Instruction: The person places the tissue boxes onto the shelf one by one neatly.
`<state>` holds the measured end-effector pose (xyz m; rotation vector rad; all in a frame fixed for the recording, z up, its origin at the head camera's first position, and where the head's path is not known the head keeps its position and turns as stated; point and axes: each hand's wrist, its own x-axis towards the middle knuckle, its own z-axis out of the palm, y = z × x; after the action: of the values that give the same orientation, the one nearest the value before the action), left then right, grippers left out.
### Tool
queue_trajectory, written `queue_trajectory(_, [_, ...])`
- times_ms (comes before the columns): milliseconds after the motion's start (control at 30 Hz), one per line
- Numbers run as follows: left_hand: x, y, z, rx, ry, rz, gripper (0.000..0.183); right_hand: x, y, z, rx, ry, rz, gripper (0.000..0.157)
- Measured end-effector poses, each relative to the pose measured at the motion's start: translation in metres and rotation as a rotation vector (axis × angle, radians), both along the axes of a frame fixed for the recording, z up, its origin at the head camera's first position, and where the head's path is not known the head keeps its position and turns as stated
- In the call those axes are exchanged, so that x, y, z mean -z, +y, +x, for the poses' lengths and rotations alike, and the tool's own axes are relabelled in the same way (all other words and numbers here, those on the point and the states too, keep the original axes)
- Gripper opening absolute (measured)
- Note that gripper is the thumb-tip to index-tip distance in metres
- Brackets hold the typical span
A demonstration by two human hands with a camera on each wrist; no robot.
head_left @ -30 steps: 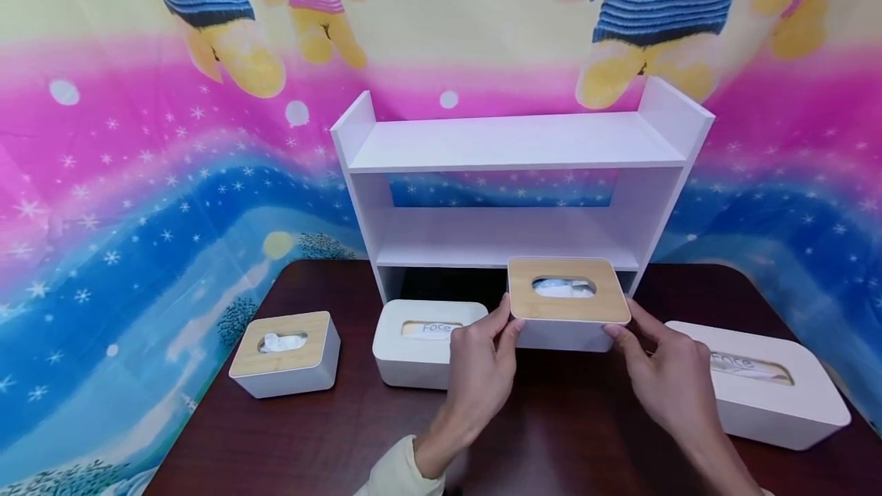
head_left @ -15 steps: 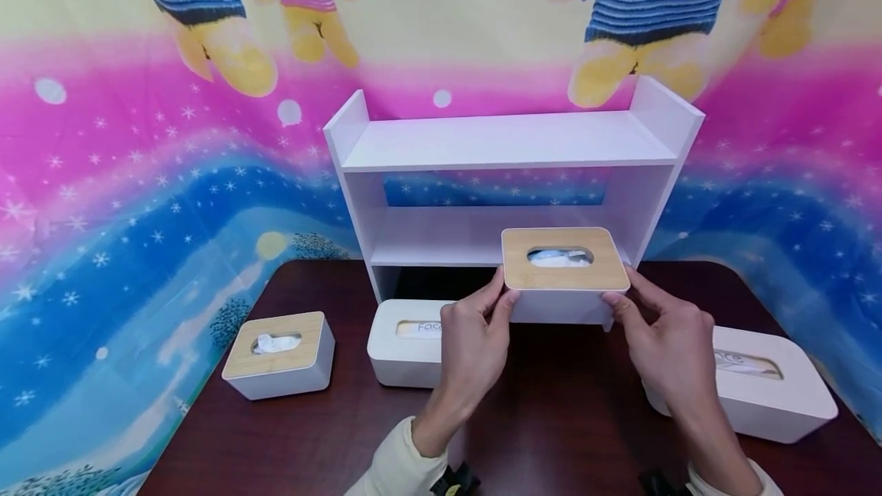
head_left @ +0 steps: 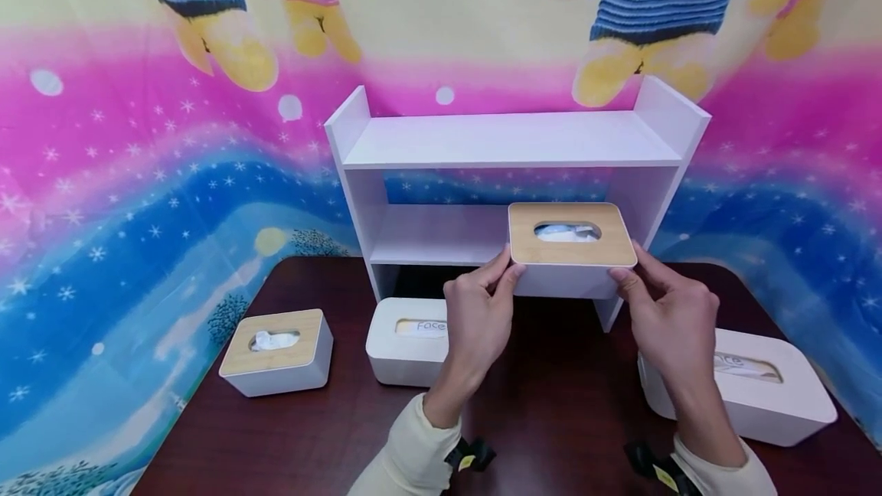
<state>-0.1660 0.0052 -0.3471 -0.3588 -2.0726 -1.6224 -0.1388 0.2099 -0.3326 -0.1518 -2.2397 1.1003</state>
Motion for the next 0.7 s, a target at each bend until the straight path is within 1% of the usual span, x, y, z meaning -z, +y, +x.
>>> queue_trajectory(167, [0.0, 0.007, -0.015, -0.024, -0.004, 0.058, 0.04, -0.002, -0.001, -0.016, 0.041, 0.026, -0.027, 0.05])
queue_trajectory(333, [-0.001, 0.013, -0.026, -0.033, -0.019, 0.106, 0.038, -0.002, -0.002, -0.028, 0.081, 0.038, -0.066, 0.049])
queue_trajectory(600, [0.002, 0.025, -0.043, -0.061, -0.027, 0.156, 0.036, 0.005, 0.0, -0.046, 0.102, 0.099, -0.129, 0.047])
queue_trajectory(700, [0.003, 0.03, -0.048, -0.072, -0.027, 0.166, 0.035, 0.007, 0.001, -0.05, 0.13, 0.107, -0.136, 0.045])
